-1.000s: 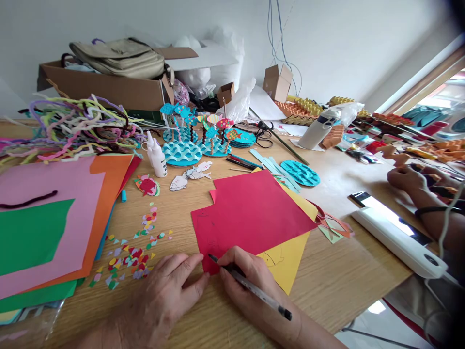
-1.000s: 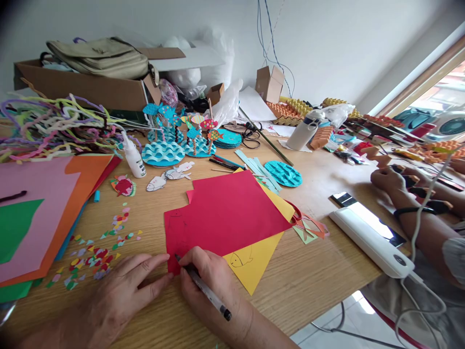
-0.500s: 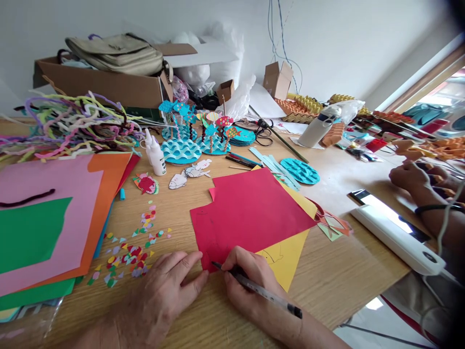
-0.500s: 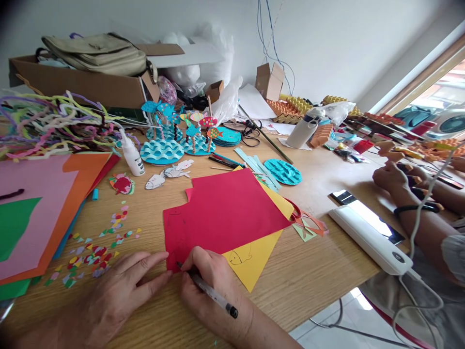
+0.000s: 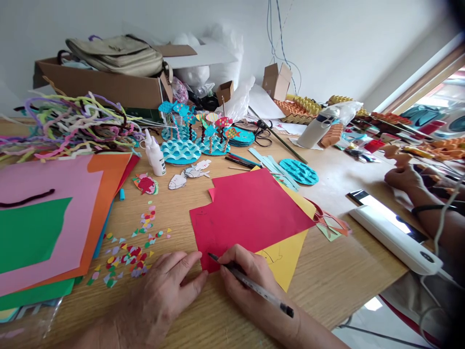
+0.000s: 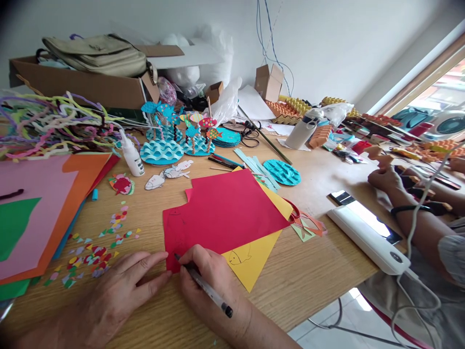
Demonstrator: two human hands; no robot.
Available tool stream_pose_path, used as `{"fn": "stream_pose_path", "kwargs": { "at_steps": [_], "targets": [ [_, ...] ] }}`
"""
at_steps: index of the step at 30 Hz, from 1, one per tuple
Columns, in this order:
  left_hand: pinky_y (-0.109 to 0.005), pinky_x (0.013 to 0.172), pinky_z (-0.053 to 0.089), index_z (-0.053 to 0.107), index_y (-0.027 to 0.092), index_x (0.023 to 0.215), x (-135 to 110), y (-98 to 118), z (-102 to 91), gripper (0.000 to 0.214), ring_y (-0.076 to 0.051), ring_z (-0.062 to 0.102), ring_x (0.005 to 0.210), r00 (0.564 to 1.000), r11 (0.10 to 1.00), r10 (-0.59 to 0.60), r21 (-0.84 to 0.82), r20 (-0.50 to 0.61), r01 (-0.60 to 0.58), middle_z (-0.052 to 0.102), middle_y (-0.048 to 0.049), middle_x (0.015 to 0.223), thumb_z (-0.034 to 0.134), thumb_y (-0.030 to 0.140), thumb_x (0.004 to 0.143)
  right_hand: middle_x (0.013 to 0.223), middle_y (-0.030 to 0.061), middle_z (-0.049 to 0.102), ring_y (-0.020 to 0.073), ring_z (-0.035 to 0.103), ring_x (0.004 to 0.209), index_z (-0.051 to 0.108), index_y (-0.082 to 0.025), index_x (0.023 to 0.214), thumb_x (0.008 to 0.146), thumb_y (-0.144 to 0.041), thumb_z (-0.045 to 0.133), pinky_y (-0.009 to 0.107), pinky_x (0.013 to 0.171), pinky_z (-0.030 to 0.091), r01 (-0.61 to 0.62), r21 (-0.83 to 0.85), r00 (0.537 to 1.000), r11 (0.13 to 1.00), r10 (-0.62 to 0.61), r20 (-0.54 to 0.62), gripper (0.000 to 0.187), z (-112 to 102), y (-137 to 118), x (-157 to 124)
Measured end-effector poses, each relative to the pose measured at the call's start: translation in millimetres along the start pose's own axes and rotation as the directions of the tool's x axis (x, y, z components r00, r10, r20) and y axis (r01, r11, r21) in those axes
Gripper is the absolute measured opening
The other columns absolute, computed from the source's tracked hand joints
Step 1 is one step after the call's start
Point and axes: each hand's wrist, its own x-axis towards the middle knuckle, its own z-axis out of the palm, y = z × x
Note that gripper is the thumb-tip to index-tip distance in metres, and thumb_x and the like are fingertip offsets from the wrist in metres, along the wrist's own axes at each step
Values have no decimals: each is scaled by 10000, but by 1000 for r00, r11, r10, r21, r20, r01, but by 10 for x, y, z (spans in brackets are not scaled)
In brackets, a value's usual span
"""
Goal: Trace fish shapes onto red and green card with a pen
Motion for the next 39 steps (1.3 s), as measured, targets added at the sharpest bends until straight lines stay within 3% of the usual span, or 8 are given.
{"fn": "stream_pose_path", "kwargs": {
  "at_steps": [7,12,16,21,24,31,35,39],
  "targets": [
    [-323,742,474,644,231,926,28,24,44,277,-181,542,851,995,999,-36,28,-92,39,614,-46,978,388,135,966,608,-38,536,88,472,516,529,-192,770,765,-80,458,181,494,357,18,-28,1000,999,-18,4,133,22,-5,26],
    [-278,738,480,638,239,994,115,-13,-106,304,-158,545,835,993,995,89,27,80,-92,624,-33,1001,357,125,972,619,-28,556,87,481,520,528,-186,763,767,-82,456,177,504,367,27,-36,1000,999,-27,-5,127,23,-7,31],
    [-310,753,459,633,246,967,70,-6,-48,331,-174,541,853,999,1000,15,21,-45,-14,612,-40,1020,334,104,970,604,-34,544,83,460,500,515,-190,750,747,-79,453,177,496,353,45,-45,999,998,-46,-16,127,18,3,19],
    [-317,763,461,630,243,955,2,21,55,317,-170,538,865,998,1000,-20,3,-59,20,605,-31,1026,345,105,967,560,-67,462,71,401,461,473,-205,727,706,-69,449,169,470,316,57,-43,998,997,-58,-36,139,11,30,-18],
    [-314,778,468,629,244,981,26,7,-2,304,-170,538,885,999,1000,-17,5,-38,18,601,-35,1054,359,105,966,563,-74,439,69,388,467,462,-209,727,694,-65,452,163,474,312,63,-34,998,997,-64,-28,148,2,41,-36],
    [-270,778,482,637,230,1044,166,-52,-216,339,-165,547,898,985,991,121,38,122,-127,619,-50,1056,341,83,966,556,-83,423,66,375,466,474,-209,742,722,-65,461,161,470,305,48,14,998,999,-48,-40,146,-7,35,-50],
    [-309,762,477,634,240,979,79,-19,-81,373,-176,545,883,1000,1000,18,8,-10,-18,606,-44,1052,292,89,978,557,-74,449,68,386,464,509,-198,751,763,-86,464,166,461,309,7,35,1000,999,-7,-22,121,2,20,-21],
    [-326,764,468,625,250,992,6,6,23,348,-178,541,891,1000,1000,-13,-6,-22,13,597,-37,1060,306,111,985,608,-46,525,77,447,510,539,-187,776,782,-91,469,172,494,343,-1,12,1000,1000,1,8,119,10,23,9]
  ]
}}
